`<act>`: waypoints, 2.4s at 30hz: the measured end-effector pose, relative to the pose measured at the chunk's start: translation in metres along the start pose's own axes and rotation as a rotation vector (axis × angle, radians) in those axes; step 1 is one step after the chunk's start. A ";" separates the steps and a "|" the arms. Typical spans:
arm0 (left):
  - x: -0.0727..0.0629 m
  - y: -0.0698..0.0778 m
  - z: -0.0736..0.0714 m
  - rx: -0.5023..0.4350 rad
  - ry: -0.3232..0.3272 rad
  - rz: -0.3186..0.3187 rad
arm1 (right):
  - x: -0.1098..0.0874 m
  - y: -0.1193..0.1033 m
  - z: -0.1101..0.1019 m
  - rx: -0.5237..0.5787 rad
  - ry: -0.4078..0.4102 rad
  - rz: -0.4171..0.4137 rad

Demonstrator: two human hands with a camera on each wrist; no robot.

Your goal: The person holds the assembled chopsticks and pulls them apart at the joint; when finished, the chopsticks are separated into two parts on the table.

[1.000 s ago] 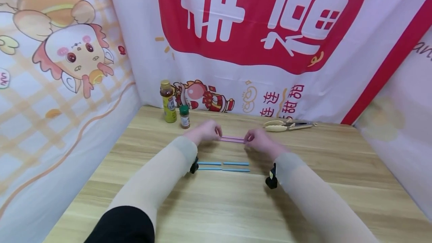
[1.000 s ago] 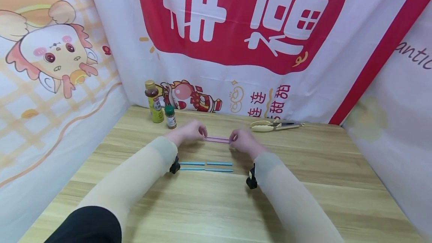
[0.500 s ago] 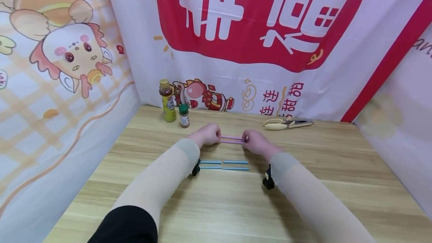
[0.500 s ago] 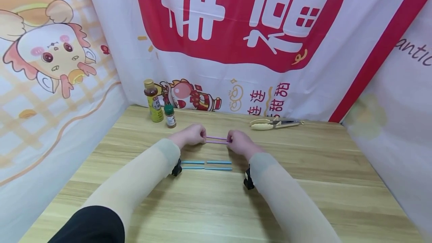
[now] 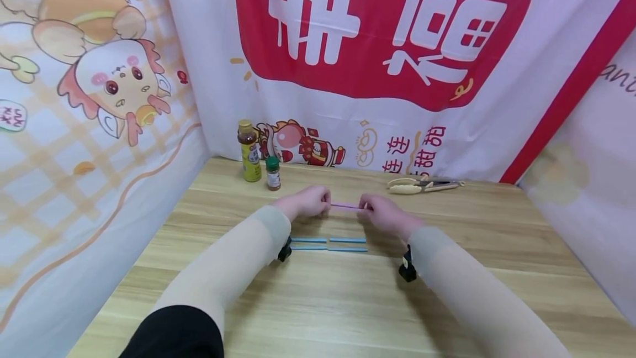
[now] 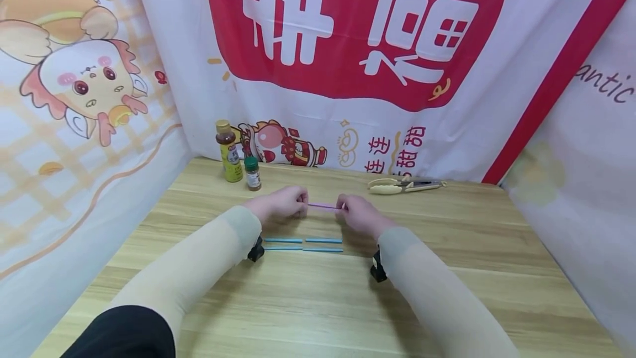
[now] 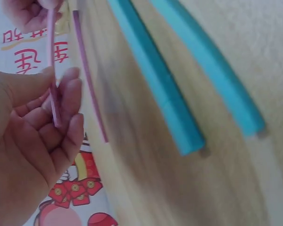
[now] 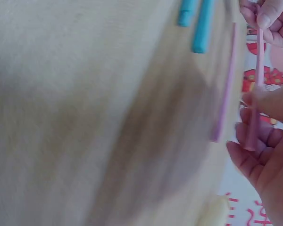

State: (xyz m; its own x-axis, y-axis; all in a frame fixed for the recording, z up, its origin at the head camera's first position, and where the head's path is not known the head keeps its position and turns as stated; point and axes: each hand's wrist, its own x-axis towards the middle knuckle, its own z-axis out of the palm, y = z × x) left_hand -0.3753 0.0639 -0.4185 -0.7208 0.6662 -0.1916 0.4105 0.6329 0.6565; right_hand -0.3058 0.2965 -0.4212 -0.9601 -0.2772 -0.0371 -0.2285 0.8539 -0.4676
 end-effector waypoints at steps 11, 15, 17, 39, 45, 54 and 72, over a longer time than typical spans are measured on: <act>-0.012 0.048 -0.041 0.087 -0.041 0.206 | -0.009 -0.030 -0.054 -0.137 0.113 -0.201; -0.017 0.060 -0.048 0.190 -0.023 0.245 | -0.015 -0.034 -0.064 -0.190 0.137 -0.251; -0.019 0.061 -0.047 0.253 -0.018 0.272 | -0.018 -0.033 -0.064 -0.214 0.148 -0.285; -0.027 0.060 -0.038 0.420 0.068 0.343 | -0.020 -0.022 -0.057 -0.166 0.191 -0.322; -0.027 0.062 -0.040 0.439 0.101 0.360 | -0.021 -0.021 -0.060 -0.160 0.205 -0.328; -0.032 0.047 -0.051 0.437 0.150 0.282 | -0.026 -0.012 -0.066 -0.197 0.224 -0.261; -0.037 0.043 -0.030 0.283 -0.035 0.184 | -0.054 0.018 -0.080 -0.034 0.068 -0.092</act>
State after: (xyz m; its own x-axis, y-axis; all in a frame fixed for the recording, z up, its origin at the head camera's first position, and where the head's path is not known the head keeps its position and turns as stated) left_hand -0.3478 0.0548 -0.3613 -0.6031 0.7891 -0.1166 0.6739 0.5822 0.4548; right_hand -0.2710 0.3614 -0.3571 -0.9433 -0.3257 0.0647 -0.3203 0.8411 -0.4359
